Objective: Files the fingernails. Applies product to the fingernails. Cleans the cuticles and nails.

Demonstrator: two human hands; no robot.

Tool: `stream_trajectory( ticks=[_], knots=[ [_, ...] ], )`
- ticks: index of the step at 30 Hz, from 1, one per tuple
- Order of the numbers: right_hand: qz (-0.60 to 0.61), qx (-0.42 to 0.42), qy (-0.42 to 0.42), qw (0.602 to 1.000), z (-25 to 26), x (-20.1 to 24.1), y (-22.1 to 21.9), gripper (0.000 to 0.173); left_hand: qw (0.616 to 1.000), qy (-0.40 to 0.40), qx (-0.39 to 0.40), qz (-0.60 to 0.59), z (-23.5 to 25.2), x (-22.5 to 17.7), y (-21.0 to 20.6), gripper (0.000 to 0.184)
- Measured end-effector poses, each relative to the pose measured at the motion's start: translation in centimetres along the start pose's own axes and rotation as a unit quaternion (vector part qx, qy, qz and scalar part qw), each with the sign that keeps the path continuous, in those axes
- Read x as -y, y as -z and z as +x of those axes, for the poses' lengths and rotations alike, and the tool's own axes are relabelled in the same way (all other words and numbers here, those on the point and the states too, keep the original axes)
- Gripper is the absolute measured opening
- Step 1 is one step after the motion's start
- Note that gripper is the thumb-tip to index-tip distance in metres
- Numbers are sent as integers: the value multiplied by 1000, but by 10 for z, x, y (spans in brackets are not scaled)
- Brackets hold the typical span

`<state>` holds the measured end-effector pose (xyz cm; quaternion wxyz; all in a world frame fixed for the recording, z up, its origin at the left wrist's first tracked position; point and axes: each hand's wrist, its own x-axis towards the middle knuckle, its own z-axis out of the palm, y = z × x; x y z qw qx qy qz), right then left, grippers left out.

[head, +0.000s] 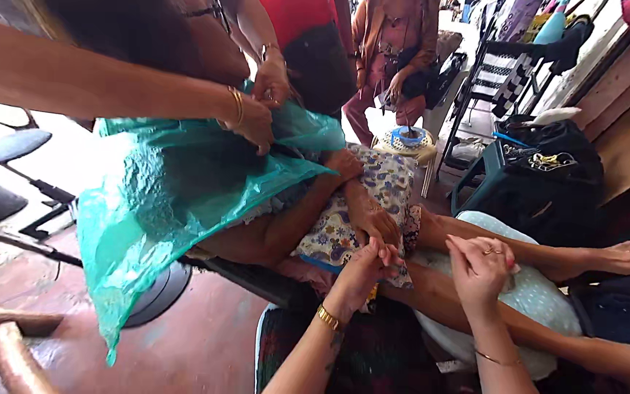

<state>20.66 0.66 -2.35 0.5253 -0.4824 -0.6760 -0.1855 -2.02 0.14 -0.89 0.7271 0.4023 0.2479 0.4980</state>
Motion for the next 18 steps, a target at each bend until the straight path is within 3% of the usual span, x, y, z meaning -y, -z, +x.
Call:
stream_trajectory(
  ticks=[4, 9, 13, 18],
  knots=[
    [31, 62, 109, 992, -6, 37, -2, 14, 1000, 16, -3, 13, 1, -3, -3, 41],
    [-23, 7, 26, 999, 1, 3, -4, 15, 1000, 24, 3, 7, 1, -5, -1, 44],
    [34, 51, 114, 992, -7, 34, -7, 13, 1000, 20, 14, -13, 3, -3, 3, 43],
    [15, 32, 60, 998, 1, 14, -16, 13, 999, 27, 16, -19, 5, -1, 5, 41]
  ],
)
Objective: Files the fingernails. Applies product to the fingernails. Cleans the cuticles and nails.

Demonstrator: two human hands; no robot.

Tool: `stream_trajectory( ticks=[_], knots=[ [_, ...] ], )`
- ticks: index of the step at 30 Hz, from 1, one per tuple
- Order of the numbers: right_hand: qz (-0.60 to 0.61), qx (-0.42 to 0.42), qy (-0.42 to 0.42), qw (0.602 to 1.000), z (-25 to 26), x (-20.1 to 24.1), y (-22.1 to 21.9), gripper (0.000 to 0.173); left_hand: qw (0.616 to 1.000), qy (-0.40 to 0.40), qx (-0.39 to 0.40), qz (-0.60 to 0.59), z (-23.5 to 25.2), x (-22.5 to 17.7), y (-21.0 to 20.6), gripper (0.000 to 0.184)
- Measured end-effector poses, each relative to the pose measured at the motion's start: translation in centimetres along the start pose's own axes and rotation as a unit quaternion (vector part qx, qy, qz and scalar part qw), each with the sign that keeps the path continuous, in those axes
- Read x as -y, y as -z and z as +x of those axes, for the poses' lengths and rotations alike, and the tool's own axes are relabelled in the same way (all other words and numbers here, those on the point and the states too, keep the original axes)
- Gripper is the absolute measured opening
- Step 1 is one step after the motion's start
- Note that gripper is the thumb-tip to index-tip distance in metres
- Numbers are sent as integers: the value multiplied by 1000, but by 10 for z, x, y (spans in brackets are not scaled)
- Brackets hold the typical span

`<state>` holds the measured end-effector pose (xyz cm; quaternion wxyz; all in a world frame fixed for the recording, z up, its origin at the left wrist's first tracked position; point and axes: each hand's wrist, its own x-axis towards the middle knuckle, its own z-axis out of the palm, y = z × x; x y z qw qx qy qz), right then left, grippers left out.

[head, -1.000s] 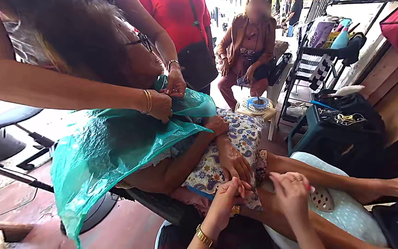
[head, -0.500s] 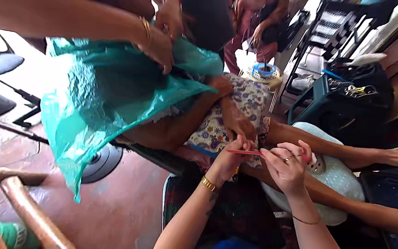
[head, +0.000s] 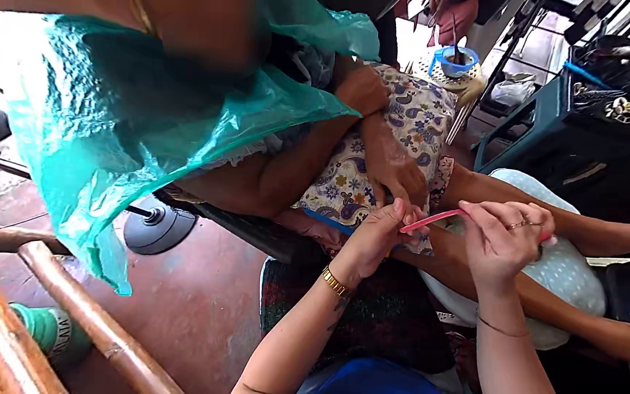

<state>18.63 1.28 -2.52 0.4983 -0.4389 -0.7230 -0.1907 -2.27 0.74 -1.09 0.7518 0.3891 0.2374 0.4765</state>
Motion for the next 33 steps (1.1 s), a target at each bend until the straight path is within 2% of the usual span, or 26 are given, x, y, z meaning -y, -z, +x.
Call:
stream_trajectory(
  ticks=[3, 5, 8, 10, 11, 12, 13, 15, 16, 18, 20, 21, 23, 25, 27, 29, 31, 32, 33],
  knots=[
    [18, 25, 28, 999, -9, 27, 3, 13, 1000, -6, -2, 0, 1, 3, 1, 41],
    [6, 30, 28, 999, -16, 29, 8, 14, 1000, -9, -4, -3, 2, 4, 2, 40],
    [-26, 45, -57, 997, -19, -5, 21, 20, 1000, -9, 9, 3, 0, 4, 3, 41],
    [55, 59, -132, 988, -18, 0, 27, 23, 1000, -14, 19, 6, 1, 4, 3, 42],
    [133, 79, -172, 973, -18, 14, 30, 22, 1000, -17, 20, 6, 1, 5, 3, 42],
    [242, 111, -223, 938, -20, 33, 33, 20, 1000, -18, 16, 6, 1, 5, 3, 43],
    [370, 145, -292, 870, -22, 53, 34, 19, 1000, -17, 5, 6, 0, 6, 2, 42],
    [559, 186, -431, 683, -32, 79, 27, 21, 999, -22, -25, 14, -2, 7, -1, 42],
    [606, 206, -465, 612, -40, 84, 23, 22, 999, -28, -40, 18, -2, 8, -3, 43],
    [672, 228, -462, 532, -50, 83, 16, 24, 998, -36, -46, 17, -2, 9, -5, 43],
    [702, 196, -465, 503, -50, 79, 12, 25, 998, -43, -43, 15, -2, 10, -5, 45],
    [698, 180, -477, 503, -49, 79, 10, 24, 998, -44, -43, 16, -3, 10, -5, 45],
    [697, 205, -472, 499, -50, 81, 7, 24, 998, -43, -49, 15, -3, 11, -6, 46],
    [722, 211, -463, 468, -51, 85, 8, 23, 998, -43, -50, 18, -2, 10, -7, 45],
    [713, 174, -479, 481, -50, 89, 9, 24, 998, -41, -52, 23, -3, 9, -7, 47],
    [672, 199, -464, 542, -50, 92, 12, 23, 998, -38, -55, 21, -4, 10, -7, 48],
    [653, 227, -421, 587, -51, 96, 18, 22, 998, -37, -54, 23, -4, 10, -7, 48],
    [620, 218, -388, 646, -50, 96, 23, 20, 998, -29, -57, 26, -6, 9, -8, 48],
    [558, 198, -344, 729, -48, 93, 26, 18, 997, -21, -63, 29, -10, 9, -9, 49]
  ],
)
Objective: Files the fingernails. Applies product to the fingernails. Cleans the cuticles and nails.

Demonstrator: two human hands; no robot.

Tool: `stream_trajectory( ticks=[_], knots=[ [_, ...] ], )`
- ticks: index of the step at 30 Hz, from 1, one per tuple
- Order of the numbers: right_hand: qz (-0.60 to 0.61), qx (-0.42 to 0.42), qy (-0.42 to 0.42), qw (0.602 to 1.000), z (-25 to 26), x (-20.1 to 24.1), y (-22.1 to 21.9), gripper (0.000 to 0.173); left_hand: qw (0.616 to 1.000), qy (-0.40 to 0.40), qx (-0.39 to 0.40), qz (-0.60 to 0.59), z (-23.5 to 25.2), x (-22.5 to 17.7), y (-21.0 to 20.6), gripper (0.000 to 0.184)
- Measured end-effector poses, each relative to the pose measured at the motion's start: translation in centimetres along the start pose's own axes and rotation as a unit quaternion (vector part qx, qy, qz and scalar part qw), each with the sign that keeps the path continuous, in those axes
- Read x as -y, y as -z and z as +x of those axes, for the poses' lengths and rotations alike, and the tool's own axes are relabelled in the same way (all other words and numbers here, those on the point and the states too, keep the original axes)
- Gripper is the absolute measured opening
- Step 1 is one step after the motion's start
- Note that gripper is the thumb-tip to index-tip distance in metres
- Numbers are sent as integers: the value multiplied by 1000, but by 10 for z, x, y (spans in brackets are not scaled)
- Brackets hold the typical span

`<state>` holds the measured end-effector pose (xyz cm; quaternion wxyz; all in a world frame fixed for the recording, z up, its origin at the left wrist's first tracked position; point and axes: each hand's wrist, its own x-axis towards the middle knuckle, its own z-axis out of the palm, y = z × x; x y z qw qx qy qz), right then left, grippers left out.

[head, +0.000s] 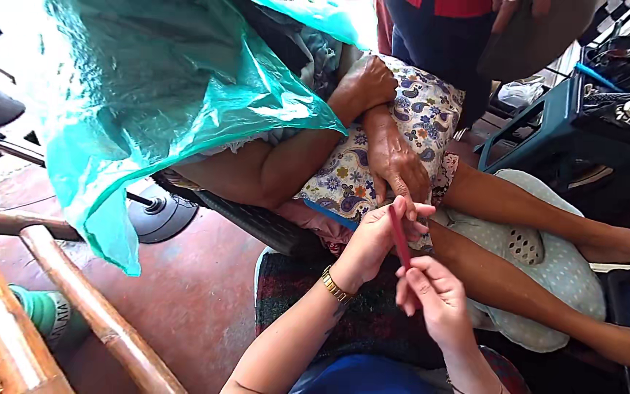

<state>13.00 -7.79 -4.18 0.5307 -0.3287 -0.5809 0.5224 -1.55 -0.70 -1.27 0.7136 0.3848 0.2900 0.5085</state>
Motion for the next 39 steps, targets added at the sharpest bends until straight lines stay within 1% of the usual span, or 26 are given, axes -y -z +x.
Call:
stream_trajectory(
  ticks=[1, 2, 3, 4, 5, 6, 8, 11, 13, 15, 17, 20, 23, 27, 30, 32, 33, 35, 36, 37, 39],
  knots=[
    [-109, -37, 66, 991, 2, 2, 8, 16, 1000, 9, -8, 7, -6, -2, -1, 48],
    [-211, -75, 121, 967, 4, 4, 21, 17, 1000, 16, -20, 14, -13, -2, -2, 46],
    [-288, -109, 156, 938, 6, 6, 35, 19, 999, 16, -41, 21, -20, -1, -2, 42],
    [-333, -138, 170, 917, 7, 9, 49, 20, 998, 11, -64, 26, -26, -1, -2, 37],
    [-347, -164, 168, 908, 7, 13, 61, 20, 996, 7, -86, 26, -31, -3, -2, 34],
    [-338, -186, 158, 909, 7, 18, 70, 18, 995, 5, -102, 20, -34, -5, 0, 34],
    [-297, -219, 140, 919, 6, 22, 83, 15, 995, 21, -99, -1, -34, -12, 4, 41],
    [-267, -222, 143, 927, 4, 25, 87, 13, 993, 69, -69, -62, -24, -24, 6, 48],
    [-252, -213, 155, 931, 3, 29, 84, 15, 989, 78, -69, -101, -17, -27, 4, 54],
    [-249, -199, 175, 932, 6, 36, 82, 18, 988, 59, -80, -120, -10, -28, 3, 54],
    [-274, -175, 200, 924, 12, 42, 87, 16, 988, 40, -92, -119, -3, -28, 3, 55],
    [-347, -138, 262, 890, 32, 50, 101, 12, 988, 31, -89, -125, 11, -33, 7, 53],
    [-368, -107, 304, 872, 64, 63, 103, 13, 975, 23, -36, -217, 23, -37, 8, 47],
    [-350, -67, 316, 879, 121, 77, 95, 14, 951, 3, 60, -305, 33, -29, 8, 52],
    [-384, 0, 314, 868, 167, 86, 86, 13, 941, -7, 113, -319, 40, -19, 8, 50],
    [-408, 76, 315, 853, 190, 91, 76, 11, 942, -13, 134, -308, 44, -12, 10, 49],
    [-414, 129, 319, 843, 200, 92, 72, 11, 944, -17, 140, -300, 45, -8, 12, 48],
    [-440, 230, 316, 808, 215, 89, 64, 16, 946, -25, 145, -288, 46, -5, 14, 45],
    [-461, 253, 313, 791, 220, 86, 62, 19, 945, -25, 149, -290, 46, -4, 15, 44],
    [-481, 250, 310, 781, 224, 84, 61, 21, 943, -26, 150, -296, 46, -3, 17, 43],
    [-510, 188, 305, 782, 229, 86, 64, 20, 936, -28, 154, -314, 45, 0, 19, 42]
  ],
)
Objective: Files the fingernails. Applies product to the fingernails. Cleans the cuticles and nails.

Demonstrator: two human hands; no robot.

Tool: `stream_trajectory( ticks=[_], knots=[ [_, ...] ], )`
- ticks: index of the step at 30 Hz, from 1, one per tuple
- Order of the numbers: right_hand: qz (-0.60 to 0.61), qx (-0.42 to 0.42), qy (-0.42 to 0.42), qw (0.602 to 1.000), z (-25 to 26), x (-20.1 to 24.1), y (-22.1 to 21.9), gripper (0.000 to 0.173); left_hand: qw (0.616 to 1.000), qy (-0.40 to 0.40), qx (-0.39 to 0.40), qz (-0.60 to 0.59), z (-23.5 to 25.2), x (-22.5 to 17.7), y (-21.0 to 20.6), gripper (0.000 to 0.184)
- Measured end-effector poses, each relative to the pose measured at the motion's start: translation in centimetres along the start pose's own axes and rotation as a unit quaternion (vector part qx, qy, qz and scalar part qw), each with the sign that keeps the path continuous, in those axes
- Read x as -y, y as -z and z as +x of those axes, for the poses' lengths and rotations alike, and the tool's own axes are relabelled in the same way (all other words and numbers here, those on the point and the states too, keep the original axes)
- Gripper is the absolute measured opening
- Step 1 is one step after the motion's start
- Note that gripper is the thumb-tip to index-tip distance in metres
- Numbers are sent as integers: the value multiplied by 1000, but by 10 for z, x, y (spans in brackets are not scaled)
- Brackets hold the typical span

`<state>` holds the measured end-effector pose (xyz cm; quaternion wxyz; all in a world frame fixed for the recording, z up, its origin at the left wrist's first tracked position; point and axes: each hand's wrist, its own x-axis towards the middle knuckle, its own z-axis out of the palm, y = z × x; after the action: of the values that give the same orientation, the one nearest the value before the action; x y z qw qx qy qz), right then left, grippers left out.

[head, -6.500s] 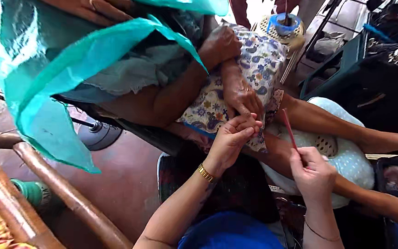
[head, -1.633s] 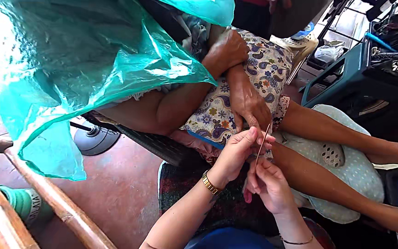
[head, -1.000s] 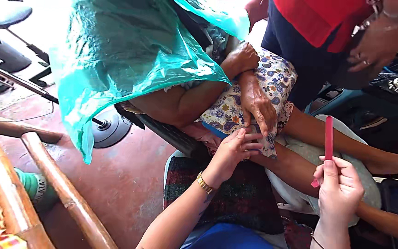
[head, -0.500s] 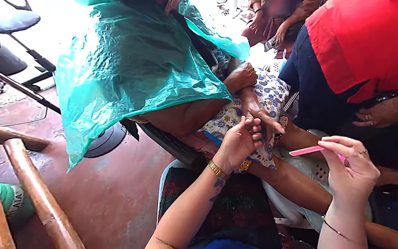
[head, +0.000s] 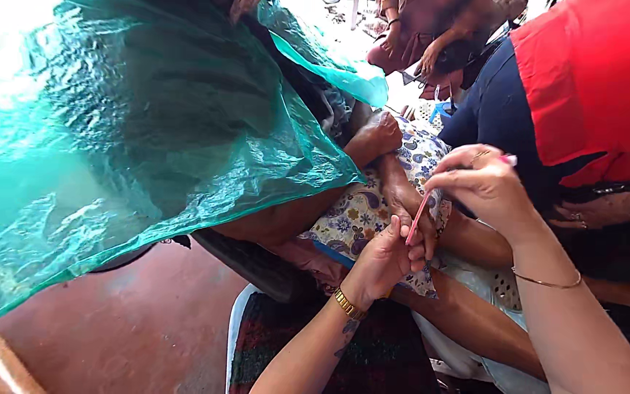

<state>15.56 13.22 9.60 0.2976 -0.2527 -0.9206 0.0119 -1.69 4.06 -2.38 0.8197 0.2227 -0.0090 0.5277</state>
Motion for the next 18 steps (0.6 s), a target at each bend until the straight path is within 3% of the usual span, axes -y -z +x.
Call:
stream_trajectory(
  ticks=[2, 6, 10, 14, 18],
  knots=[
    [-4, -26, -18, 999, 1, -1, 5, 19, 1000, 2, 15, -11, -1, 1, 3, 39],
    [55, 54, 60, 995, 3, 3, -9, 23, 1000, 15, 19, -9, -2, 1, 6, 35],
    [34, 21, 45, 998, 5, -4, -10, 23, 1000, 17, 22, -14, -2, 2, 7, 33],
    [80, 71, 86, 991, 6, -1, -10, 22, 999, 25, 19, -20, -5, 0, 10, 31],
    [32, 19, 49, 998, 1, 0, -14, 22, 999, 24, 17, -25, -5, 2, 11, 29]
  ],
)
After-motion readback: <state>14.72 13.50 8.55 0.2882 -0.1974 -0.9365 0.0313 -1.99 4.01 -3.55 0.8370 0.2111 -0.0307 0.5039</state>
